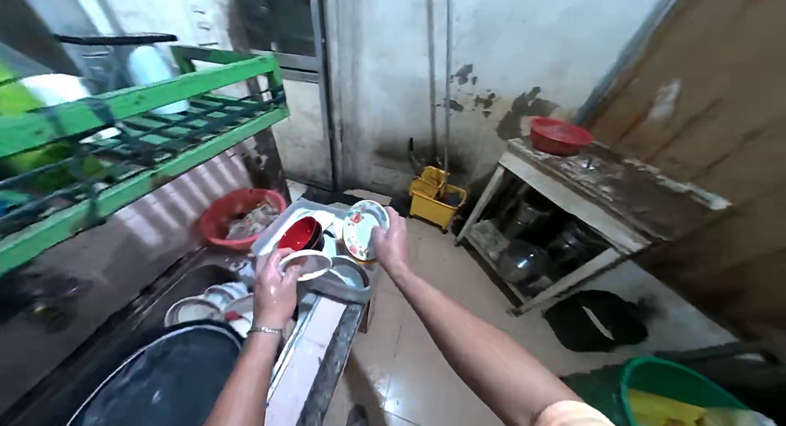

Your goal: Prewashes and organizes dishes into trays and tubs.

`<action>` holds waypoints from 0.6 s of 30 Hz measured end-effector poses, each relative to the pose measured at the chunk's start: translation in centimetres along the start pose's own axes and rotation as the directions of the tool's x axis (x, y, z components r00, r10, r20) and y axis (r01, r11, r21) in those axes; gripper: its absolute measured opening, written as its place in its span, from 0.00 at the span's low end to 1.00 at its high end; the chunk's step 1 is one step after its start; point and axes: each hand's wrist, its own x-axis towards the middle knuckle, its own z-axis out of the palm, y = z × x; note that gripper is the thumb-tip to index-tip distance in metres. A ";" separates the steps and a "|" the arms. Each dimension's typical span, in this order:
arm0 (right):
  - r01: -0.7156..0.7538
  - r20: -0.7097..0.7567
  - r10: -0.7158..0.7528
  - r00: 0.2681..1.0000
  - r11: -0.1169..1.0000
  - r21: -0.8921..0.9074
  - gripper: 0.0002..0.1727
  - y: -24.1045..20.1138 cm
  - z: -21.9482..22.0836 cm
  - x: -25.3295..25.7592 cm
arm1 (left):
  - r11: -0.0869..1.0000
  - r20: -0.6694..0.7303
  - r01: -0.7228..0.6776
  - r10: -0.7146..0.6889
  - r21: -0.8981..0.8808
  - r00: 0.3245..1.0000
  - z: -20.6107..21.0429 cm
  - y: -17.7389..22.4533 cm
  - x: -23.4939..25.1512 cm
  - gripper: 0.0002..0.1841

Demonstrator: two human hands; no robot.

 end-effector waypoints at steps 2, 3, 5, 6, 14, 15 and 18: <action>0.138 0.076 -0.123 0.989 0.965 -0.225 0.31 0.5 1.9 2.3 | 0.993 0.063 -0.074 0.068 0.092 0.996 1.3 -0.3 4.5 0.14; 0.195 0.113 -0.168 0.979 0.935 -0.298 0.31 1.1 2.9 3.2 | 0.988 0.091 -0.095 0.084 0.121 0.992 2.0 -0.6 6.4 0.13; 0.255 0.208 -0.185 0.961 0.883 -0.395 0.32 1.9 4.3 4.0 | 0.976 0.152 -0.128 0.101 0.177 0.983 3.5 -1.5 9.5 0.13; 0.277 0.245 -0.184 0.952 0.857 -0.435 0.32 2.6 4.9 3.9 | 0.966 0.188 -0.149 0.109 0.210 0.976 4.3 -2.0 10.6 0.13; 0.232 0.495 0.069 0.866 0.821 -0.522 0.55 5.3 5.3 1.3 | 0.864 0.464 -0.298 0.086 0.406 0.882 9.4 -5.8 13.4 0.16; 0.238 0.516 0.074 0.853 0.825 -0.513 0.57 5.3 5.1 1.1 | 0.837 0.528 -0.333 0.063 0.434 0.847 9.7 -5.8 13.5 0.20; 0.225 0.553 0.103 0.827 0.840 -0.494 0.55 4.7 4.8 0.3 | 0.783 0.722 -0.396 -0.096 0.480 0.686 10.0 -5.0 13.8 0.36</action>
